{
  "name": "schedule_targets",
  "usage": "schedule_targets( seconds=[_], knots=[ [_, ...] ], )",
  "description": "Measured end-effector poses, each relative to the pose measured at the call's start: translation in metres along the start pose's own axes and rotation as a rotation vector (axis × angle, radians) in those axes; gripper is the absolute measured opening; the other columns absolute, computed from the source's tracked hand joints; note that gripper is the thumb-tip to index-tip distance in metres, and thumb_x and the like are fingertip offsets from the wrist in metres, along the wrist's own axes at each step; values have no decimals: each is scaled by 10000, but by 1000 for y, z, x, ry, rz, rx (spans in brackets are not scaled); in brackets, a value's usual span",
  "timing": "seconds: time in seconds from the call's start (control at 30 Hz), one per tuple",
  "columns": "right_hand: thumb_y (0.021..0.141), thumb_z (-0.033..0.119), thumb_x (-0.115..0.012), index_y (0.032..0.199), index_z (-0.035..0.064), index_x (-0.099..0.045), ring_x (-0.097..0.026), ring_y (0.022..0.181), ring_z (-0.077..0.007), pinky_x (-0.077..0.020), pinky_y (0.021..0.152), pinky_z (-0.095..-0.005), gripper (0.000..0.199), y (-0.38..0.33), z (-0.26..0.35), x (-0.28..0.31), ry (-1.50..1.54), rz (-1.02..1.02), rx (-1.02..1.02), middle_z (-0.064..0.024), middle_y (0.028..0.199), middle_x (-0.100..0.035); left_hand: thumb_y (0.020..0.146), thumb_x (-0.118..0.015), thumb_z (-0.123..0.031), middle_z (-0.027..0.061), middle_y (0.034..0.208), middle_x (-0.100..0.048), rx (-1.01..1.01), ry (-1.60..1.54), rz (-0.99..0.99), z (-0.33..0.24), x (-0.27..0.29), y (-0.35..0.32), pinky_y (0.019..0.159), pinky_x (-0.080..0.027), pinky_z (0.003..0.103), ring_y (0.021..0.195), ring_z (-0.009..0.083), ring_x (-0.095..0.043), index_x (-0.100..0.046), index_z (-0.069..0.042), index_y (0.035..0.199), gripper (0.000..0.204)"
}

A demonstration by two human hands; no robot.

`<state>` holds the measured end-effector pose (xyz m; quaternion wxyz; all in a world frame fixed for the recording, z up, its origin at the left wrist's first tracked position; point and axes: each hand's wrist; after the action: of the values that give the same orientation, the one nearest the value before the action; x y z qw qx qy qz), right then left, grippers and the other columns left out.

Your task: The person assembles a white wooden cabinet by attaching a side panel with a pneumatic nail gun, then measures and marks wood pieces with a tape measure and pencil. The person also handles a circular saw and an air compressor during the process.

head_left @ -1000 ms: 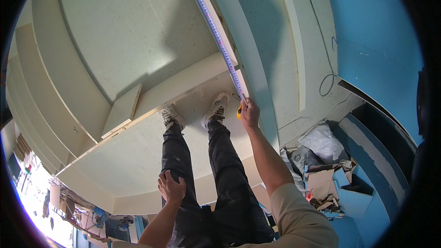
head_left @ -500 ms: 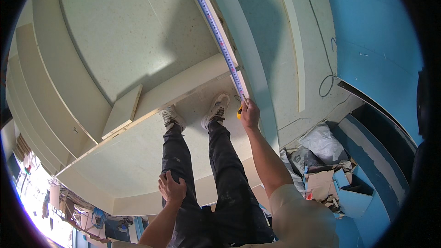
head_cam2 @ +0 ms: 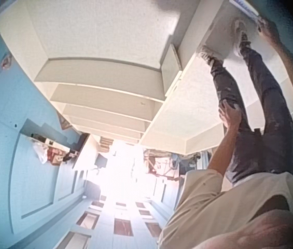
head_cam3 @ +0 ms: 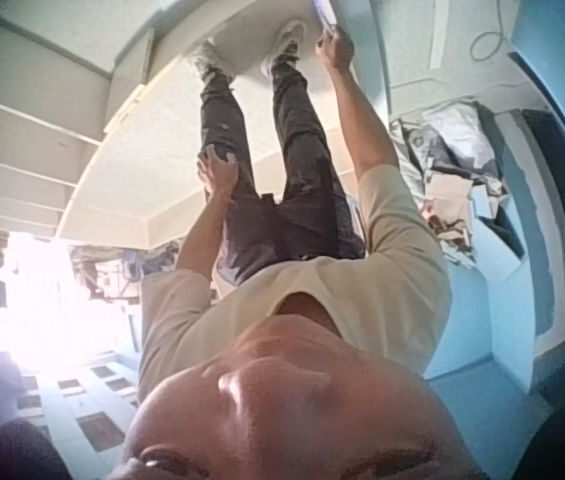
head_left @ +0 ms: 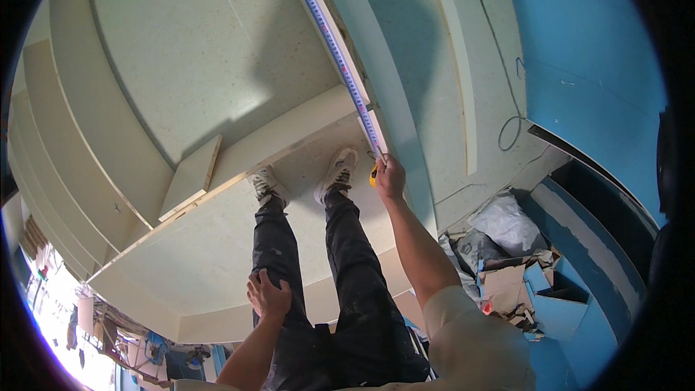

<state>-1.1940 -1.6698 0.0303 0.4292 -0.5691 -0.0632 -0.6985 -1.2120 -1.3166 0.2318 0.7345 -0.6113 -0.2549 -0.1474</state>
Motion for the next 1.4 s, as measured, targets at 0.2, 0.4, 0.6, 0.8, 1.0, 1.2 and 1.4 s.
schedule_targets(
  seconds=[0.2,0.4,0.6,0.8,1.0,1.2,1.4],
  knots=[
    [918,211,-576,910,31,-608,-624,768,-418,-489,672,-482,183,0,-2,-6,18,1,6,-212,802,-640,752,-626,-276,187,1236,-465,7,-23,49,9,2,3,970,-388,487,1159,372,-459,-493,-44,1230,548],
    [921,186,-557,919,14,-597,-622,788,-418,-486,685,-479,177,4,-6,6,107,27,45,-224,798,-633,762,-619,-272,185,1214,-489,-58,-23,14,5,12,3,963,-396,479,1147,364,-471,-519,-36,1208,514],
    [944,248,-515,846,25,-570,-610,656,-404,-465,594,-486,250,-53,44,101,185,126,250,-187,689,-612,797,-608,-282,206,1228,-503,-63,-178,42,25,14,-22,982,-405,487,1165,391,-474,-494,-39,1251,528],
    [884,267,-517,666,5,-570,-615,571,-250,-475,582,-398,345,-113,68,178,313,460,125,-117,586,-585,843,-535,-363,250,1107,-636,-68,-382,212,84,87,-100,929,-471,458,1091,381,-595,-599,-30,1143,453],
    [795,145,-585,734,-26,-666,-645,607,-249,-515,573,-374,198,-66,130,205,342,699,19,-117,686,-653,835,-588,-445,238,1058,-657,-66,-861,-80,154,141,-196,861,-500,424,996,380,-631,-621,-16,1109,510],
    [901,61,-541,942,-47,-560,-658,690,-343,-549,599,-512,118,-40,258,262,56,1015,36,-162,768,-623,805,-596,-383,201,1069,-672,174,-1142,-378,230,43,-225,906,-491,421,1020,368,-629,-667,-71,1097,434],
    [912,72,-527,943,-56,-557,-655,680,-346,-552,598,-501,135,-147,368,252,165,799,75,-172,773,-624,770,-597,-367,234,1092,-655,495,-1364,-282,306,-109,-283,926,-479,430,1053,378,-613,-691,-16,1028,445]
  ],
)
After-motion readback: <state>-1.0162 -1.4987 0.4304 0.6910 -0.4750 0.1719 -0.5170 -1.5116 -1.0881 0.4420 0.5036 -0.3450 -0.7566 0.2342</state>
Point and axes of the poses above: each hand's wrist, its own y-axis towards the middle knuckle, its own x-axis out of the back of the hand, z = x × y
